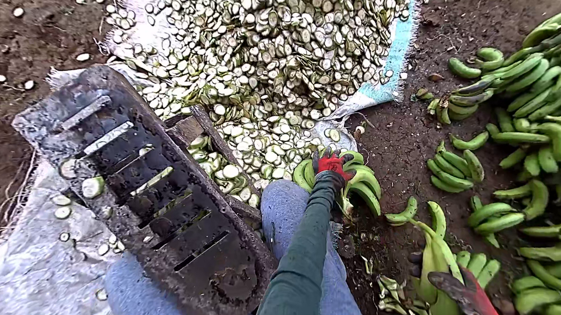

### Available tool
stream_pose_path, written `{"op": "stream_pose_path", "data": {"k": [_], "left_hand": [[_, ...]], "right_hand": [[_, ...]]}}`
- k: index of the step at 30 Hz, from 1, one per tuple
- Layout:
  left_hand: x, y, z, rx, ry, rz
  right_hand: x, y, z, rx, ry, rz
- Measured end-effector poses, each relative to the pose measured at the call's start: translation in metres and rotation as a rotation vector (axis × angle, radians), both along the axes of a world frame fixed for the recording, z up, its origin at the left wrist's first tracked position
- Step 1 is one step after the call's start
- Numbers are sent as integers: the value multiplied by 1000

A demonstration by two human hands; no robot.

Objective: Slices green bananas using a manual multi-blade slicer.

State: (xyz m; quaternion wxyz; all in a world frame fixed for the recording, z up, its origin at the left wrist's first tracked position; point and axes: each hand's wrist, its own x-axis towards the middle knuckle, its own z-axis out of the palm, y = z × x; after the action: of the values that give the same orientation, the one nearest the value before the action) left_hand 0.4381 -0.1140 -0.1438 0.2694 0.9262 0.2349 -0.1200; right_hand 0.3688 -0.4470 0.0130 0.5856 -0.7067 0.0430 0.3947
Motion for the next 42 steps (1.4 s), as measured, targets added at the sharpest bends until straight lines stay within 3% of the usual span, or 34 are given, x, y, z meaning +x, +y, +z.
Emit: {"op": "stream_pose_path", "data": {"k": [2,3,5,6,8,9,11,14,16,18,21,23,24,26,28,29,34,40,42], "left_hand": [[-27,-10,38,-303,-286,41],[-49,-18,66,-584,-441,38],[-101,-27,122,-1107,-577,-154],[-134,-26,155,-1187,-577,-238],[-190,-20,205,-1127,-583,-167],[-211,-13,213,-1099,-611,-98],[-252,1,211,-1051,-706,58],[-311,2,205,-920,-837,382],[-343,5,203,-946,-967,533],[-374,14,201,-1115,-1118,529],[-416,21,205,-1255,-1340,398],[-450,27,204,-1169,-1526,338],[-472,36,206,-1006,-1594,379],[-516,60,214,-641,-1689,599],[-520,64,221,-426,-1713,839],[-508,58,223,-357,-1664,888],[-396,33,204,-56,-1392,757],[-342,66,155,190,-938,697],[-336,66,154,189,-768,634]], "right_hand": [[12,9,26,291,-77,-13],[13,24,38,454,-81,-11],[7,64,60,713,-46,13],[4,86,64,801,-22,40],[-3,138,75,942,25,197],[-10,162,86,867,-74,222],[-33,204,104,574,-415,197],[-75,249,82,466,-670,357],[-104,268,66,387,-1078,458],[-118,282,68,379,-1374,484],[-119,296,84,451,-1469,470],[-106,295,97,514,-1454,444],[-93,290,106,546,-1366,404],[-68,278,125,581,-1080,211],[-62,280,137,632,-953,51],[-74,288,137,683,-946,55],[-151,350,92,834,-793,316],[-158,377,39,738,-439,612],[-157,373,36,573,-418,610]]}}
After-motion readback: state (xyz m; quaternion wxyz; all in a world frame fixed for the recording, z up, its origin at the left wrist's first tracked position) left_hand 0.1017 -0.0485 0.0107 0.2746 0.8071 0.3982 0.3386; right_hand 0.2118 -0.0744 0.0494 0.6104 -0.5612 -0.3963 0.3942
